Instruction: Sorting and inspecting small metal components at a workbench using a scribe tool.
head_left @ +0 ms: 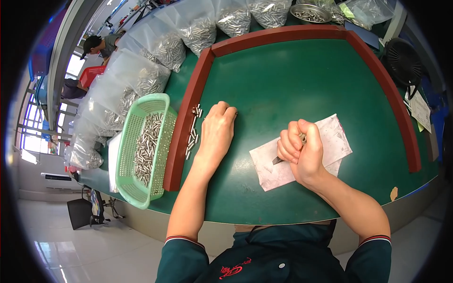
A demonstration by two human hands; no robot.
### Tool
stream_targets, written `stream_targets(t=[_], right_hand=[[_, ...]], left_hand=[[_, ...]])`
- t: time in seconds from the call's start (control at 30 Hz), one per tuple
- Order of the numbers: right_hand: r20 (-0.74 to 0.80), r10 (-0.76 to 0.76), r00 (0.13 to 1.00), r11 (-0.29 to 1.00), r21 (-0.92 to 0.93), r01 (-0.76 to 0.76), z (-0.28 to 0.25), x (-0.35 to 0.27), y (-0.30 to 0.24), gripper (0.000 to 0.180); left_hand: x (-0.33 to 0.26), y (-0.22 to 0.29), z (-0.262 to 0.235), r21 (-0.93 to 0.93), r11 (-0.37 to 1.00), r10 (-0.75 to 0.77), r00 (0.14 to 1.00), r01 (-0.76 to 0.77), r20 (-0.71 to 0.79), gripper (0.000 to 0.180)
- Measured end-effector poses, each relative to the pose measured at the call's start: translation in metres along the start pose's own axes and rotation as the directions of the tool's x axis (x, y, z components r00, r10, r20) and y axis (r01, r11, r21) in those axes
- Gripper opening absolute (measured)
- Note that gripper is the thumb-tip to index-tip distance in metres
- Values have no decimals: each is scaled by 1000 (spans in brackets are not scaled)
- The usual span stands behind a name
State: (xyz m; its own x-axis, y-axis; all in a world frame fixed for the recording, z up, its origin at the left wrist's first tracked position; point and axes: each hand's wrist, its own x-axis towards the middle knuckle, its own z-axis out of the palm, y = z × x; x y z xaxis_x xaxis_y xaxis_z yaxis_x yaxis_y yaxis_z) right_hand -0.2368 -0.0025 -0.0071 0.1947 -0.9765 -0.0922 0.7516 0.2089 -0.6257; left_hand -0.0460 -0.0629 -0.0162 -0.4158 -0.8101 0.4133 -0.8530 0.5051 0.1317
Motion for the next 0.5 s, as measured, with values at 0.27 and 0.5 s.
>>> stream_targets(t=[0.27,0.5], right_hand=[[-14,16,1000,999,30,-15,-1,1,-2,34],[-24,27,999,999,33,-26,0,0,-1,33]], left_hand=[[-14,24,-14,-809,365,-316,878,462,359,10],[-15,24,-17,-839,207,-265,855,503,447,11]])
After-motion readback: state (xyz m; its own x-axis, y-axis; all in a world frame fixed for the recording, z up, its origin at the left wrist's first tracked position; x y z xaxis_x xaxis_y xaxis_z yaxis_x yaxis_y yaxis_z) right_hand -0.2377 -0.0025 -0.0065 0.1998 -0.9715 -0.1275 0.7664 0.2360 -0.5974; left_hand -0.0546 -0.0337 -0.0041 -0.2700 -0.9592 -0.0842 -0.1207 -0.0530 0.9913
